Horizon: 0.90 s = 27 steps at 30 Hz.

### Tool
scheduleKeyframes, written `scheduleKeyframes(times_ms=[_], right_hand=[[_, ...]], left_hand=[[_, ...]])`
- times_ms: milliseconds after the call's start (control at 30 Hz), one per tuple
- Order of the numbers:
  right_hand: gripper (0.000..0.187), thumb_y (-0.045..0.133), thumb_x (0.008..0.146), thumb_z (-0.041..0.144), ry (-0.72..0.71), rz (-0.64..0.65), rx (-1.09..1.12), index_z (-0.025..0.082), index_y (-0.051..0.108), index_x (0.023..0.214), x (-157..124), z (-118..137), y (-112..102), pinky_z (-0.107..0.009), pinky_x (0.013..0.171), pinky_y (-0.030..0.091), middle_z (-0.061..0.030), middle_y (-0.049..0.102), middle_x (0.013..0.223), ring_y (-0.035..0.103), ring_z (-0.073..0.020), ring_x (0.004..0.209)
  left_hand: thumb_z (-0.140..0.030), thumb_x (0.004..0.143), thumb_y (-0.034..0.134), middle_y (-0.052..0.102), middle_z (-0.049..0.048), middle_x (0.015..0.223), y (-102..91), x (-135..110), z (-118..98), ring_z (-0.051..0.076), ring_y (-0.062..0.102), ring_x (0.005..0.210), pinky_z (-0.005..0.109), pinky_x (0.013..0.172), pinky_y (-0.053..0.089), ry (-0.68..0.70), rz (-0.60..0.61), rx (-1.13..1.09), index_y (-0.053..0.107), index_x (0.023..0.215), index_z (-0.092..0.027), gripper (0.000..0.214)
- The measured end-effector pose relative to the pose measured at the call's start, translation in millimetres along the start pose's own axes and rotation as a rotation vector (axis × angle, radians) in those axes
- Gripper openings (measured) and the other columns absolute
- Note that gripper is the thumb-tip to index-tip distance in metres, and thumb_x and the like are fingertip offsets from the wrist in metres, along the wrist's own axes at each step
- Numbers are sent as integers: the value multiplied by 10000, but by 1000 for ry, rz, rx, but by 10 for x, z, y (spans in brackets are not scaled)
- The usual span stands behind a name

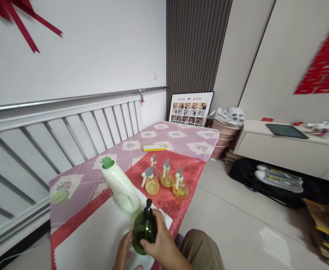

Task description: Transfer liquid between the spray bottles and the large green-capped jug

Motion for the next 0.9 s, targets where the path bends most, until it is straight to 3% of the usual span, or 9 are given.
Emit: scheduleKeyframes(times_ms=[100,200,333,467,533,733,833,900], right_hand=[[773,592,587,105,26,91,126,176,294,1297,-36,34,61,-460,1072,356,-142,517,1294,499,-271,1226],[775,600,631,150,71,120,246,163,271,1332,-70,-1,128,-467,1098,322,-167,485,1354,463,-266,1275],[817,621,661,239,199,21,302,173,240,1381,-109,-133,259,-461,1071,370,-168,415,1424,446,-265,1295],[965,669,614,274,292,-46,314,160,160,1426,-132,-180,318,-460,1042,402,-173,456,1392,492,-281,1253],[982,684,589,238,257,15,333,166,177,1426,-121,-119,258,-443,1048,394,-159,490,1369,503,-278,1240],[919,674,559,117,183,214,226,179,274,1384,-88,108,1,-444,1016,413,-100,604,1225,578,-270,1129],[892,690,552,144,141,109,90,174,309,1359,-14,52,-34,-466,1037,388,-119,567,1261,538,-294,1178],[871,695,583,200,107,-68,-5,171,298,1357,93,-69,-81,-491,1060,356,-136,521,1295,490,-306,1226]], left_hand=[[-244,602,630,396,125,1455,20,129,-43,318,460,1283,419,1043,418,-4,23,-137,151,1453,-221,977],[-124,546,635,432,104,1434,12,217,-163,296,417,1318,353,1078,383,18,17,-73,185,1431,-243,1000],[-175,613,649,438,172,1404,50,219,-326,322,438,1294,419,1072,387,24,-172,75,269,1375,-184,852],[-253,668,636,414,201,1403,181,171,-382,322,439,1289,447,1056,392,30,-315,89,271,1360,-141,791],[-237,651,645,430,196,1399,218,164,-356,309,470,1267,428,1050,407,13,-260,2,247,1368,-148,825],[-171,589,638,416,190,1434,160,164,-305,313,440,1299,429,1069,392,-20,78,-239,127,1425,-165,980],[-162,586,611,383,170,1460,79,123,-294,287,501,1250,403,1013,439,-94,74,-177,61,1457,-196,1031],[-186,601,609,425,152,1429,0,68,-270,278,568,1166,383,939,483,-150,47,-40,210,1440,-217,930]])
Point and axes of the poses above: each hand's wrist, its own x-axis towards the middle knuckle, its own y-axis out of the palm, z = x × y, the point moved 2 cm from there along x, towards the middle knuckle
